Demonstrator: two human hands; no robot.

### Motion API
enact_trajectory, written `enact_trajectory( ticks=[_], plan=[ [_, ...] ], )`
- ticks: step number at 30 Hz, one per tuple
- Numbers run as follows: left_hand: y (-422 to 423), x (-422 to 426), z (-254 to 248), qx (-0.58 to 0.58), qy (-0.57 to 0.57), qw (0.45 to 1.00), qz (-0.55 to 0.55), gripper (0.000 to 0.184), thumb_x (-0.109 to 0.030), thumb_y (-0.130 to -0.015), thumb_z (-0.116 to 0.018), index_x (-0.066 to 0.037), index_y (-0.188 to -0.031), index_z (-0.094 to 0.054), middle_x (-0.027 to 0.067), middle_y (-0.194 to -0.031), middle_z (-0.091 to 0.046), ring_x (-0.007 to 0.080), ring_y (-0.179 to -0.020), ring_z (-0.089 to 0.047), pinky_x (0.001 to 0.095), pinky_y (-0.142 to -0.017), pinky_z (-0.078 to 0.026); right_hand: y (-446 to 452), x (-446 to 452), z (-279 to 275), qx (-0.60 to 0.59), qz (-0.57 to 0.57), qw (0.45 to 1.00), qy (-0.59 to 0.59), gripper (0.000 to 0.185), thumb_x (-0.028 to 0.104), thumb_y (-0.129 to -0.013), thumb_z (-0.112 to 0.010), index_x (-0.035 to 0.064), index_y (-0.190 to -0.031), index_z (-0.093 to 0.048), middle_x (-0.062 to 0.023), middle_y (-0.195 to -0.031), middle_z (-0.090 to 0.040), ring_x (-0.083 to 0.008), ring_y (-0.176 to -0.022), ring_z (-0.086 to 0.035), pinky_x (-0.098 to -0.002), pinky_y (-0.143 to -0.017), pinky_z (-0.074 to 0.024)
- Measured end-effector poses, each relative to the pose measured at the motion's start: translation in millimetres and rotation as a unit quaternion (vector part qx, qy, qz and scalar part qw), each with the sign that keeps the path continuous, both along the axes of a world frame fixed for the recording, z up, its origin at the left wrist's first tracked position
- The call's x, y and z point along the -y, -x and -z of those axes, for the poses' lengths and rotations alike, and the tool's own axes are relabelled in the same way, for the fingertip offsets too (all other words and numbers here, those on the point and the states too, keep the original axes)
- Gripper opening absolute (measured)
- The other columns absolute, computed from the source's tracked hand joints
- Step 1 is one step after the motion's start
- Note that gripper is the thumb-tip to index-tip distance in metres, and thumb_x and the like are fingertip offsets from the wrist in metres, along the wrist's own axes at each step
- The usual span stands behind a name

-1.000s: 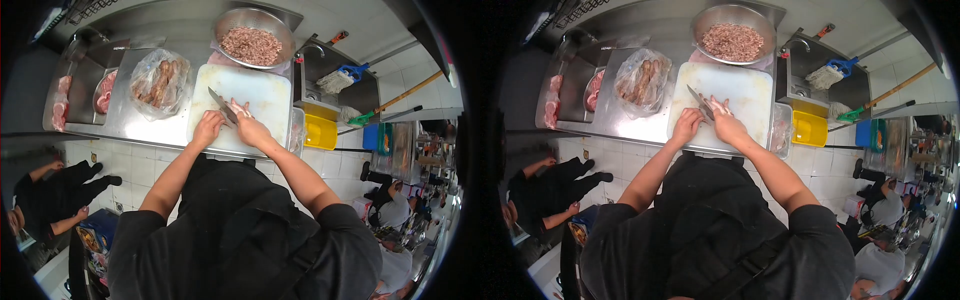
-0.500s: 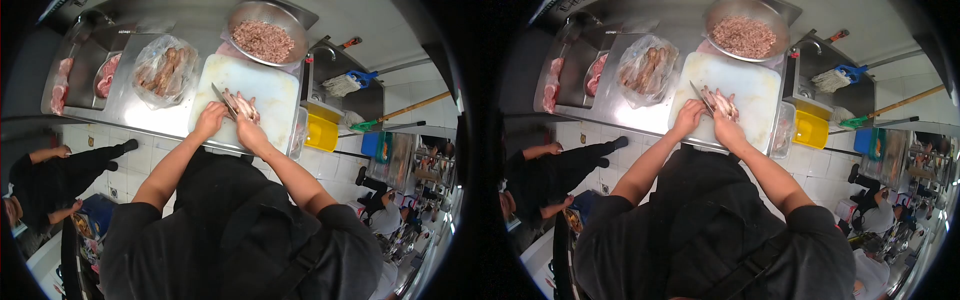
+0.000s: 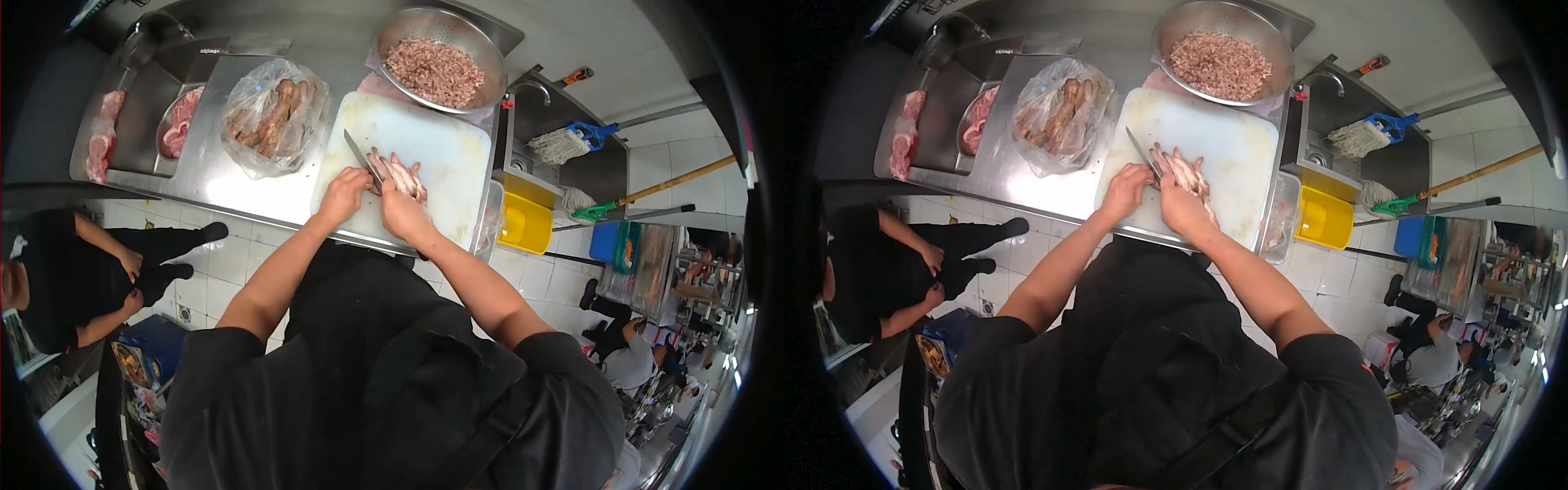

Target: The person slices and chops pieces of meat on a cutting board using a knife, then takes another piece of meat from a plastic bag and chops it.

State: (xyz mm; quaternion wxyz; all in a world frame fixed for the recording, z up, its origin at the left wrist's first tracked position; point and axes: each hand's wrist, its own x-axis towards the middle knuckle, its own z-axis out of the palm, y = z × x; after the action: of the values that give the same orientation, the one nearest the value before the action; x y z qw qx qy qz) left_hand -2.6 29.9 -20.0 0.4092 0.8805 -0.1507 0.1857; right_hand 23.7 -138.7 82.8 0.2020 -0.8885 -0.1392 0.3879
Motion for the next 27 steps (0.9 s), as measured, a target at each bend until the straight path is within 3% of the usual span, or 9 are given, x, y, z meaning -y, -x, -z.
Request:
enact_trajectory(
  ticks=[1,2,4,7,16,19,22,25,27],
  plan=[
    [-1,-1,1,0.003,0.0,1.0,0.001,0.018,0.007,-0.079,-0.065,-0.002,-0.094,-0.068,0.0113,-0.098,-0.068,0.0329,-0.093,-0.063,0.0409,-0.083,-0.054,1,4,9,0.179,-0.048,0.982,-0.045,0.04,-0.002,-0.089,-0.046,-0.0127,-0.128,-0.046,-0.0375,-0.121,-0.062,-0.0481,-0.114,-0.063,-0.0547,-0.098,-0.0493],
    [0,-2,2,-0.023,0.005,1.0,0.004,0.019,0.008,-0.078,-0.065,-0.003,-0.093,-0.068,0.0124,-0.099,-0.069,0.0334,-0.093,-0.065,0.041,-0.083,-0.055,-2,8,8,0.182,-0.046,0.981,-0.046,0.04,-0.002,-0.089,-0.046,-0.0127,-0.128,-0.046,-0.0375,-0.121,-0.062,-0.0481,-0.114,-0.063,-0.0547,-0.098,-0.0493],
    [-4,-6,-1,-0.048,0.006,0.999,0.003,0.02,0.009,-0.078,-0.064,-0.004,-0.093,-0.068,0.0134,-0.099,-0.07,0.0339,-0.093,-0.067,0.0412,-0.083,-0.056,-10,10,-4,0.179,-0.067,0.976,-0.103,0.064,0.004,-0.093,-0.046,-0.0014,-0.155,-0.029,-0.0242,-0.157,-0.038,-0.0385,-0.152,-0.023,-0.0616,-0.124,-0.0083],
    [0,-6,-1,-0.009,-0.009,1.0,0.001,0.021,0.009,-0.076,-0.064,-0.004,-0.092,-0.069,0.0133,-0.099,-0.07,0.0329,-0.093,-0.068,0.0405,-0.082,-0.056,6,9,49,0.347,-0.079,0.931,-0.079,0.064,0.006,-0.094,-0.047,0.0036,-0.156,-0.031,-0.0231,-0.156,-0.04,-0.0396,-0.151,-0.027,-0.0615,-0.124,-0.0108],
    [2,-6,-2,-0.04,0.01,0.999,-0.018,0.013,0.006,-0.082,-0.067,-0.002,-0.092,-0.068,0.0142,-0.1,-0.071,0.0339,-0.099,-0.068,0.0405,-0.085,-0.056,4,0,29,0.199,-0.05,0.977,-0.063,0.06,0.004,-0.092,-0.047,-0.0059,-0.15,-0.034,-0.029,-0.151,-0.044,-0.0403,-0.146,-0.036,-0.0572,-0.121,-0.0217],
    [-1,-6,0,-0.027,0.007,0.999,-0.017,0.013,0.006,-0.081,-0.068,-0.002,-0.091,-0.068,0.0142,-0.1,-0.071,0.034,-0.099,-0.068,0.0407,-0.086,-0.056,0,-1,39,0.295,-0.044,0.943,-0.151,0.06,0.004,-0.092,-0.047,-0.0085,-0.149,-0.032,-0.0343,-0.145,-0.047,-0.0444,-0.138,-0.045,-0.0522,-0.116,-0.0324],
    [-2,-7,-1,-0.024,0.011,1.0,-0.007,0.013,0.006,-0.081,-0.068,-0.002,-0.091,-0.068,0.0142,-0.1,-0.071,0.034,-0.099,-0.068,0.0414,-0.086,-0.056,-12,2,15,0.205,-0.057,0.971,-0.112,0.056,0.008,-0.093,-0.051,-0.0068,-0.145,-0.039,-0.027,-0.153,-0.042,-0.0433,-0.147,-0.033,-0.0623,-0.122,-0.0153],
    [2,-8,1,-0.038,0.017,0.999,-0.021,0.012,0.005,-0.081,-0.068,-0.001,-0.091,-0.068,0.0141,-0.1,-0.071,0.0339,-0.099,-0.068,0.0419,-0.086,-0.056,-8,-5,33,0.011,0.046,0.995,-0.087,0.055,0.009,-0.09,-0.057,-0.0068,-0.141,-0.042,-0.0299,-0.146,-0.049,-0.0437,-0.143,-0.038,-0.0639,-0.12,-0.0177],
    [0,-8,5,-0.014,0.008,1.0,-0.018,0.012,0.004,-0.083,-0.067,-0.003,-0.092,-0.069,0.0141,-0.101,-0.071,0.0341,-0.098,-0.067,0.0417,-0.085,-0.056,-3,-10,50,0.121,0.028,0.986,-0.114,0.053,0.01,-0.09,-0.057,-0.0069,-0.139,-0.043,-0.0311,-0.144,-0.05,-0.0448,-0.143,-0.039,-0.0646,-0.119,-0.018]
  ],
)
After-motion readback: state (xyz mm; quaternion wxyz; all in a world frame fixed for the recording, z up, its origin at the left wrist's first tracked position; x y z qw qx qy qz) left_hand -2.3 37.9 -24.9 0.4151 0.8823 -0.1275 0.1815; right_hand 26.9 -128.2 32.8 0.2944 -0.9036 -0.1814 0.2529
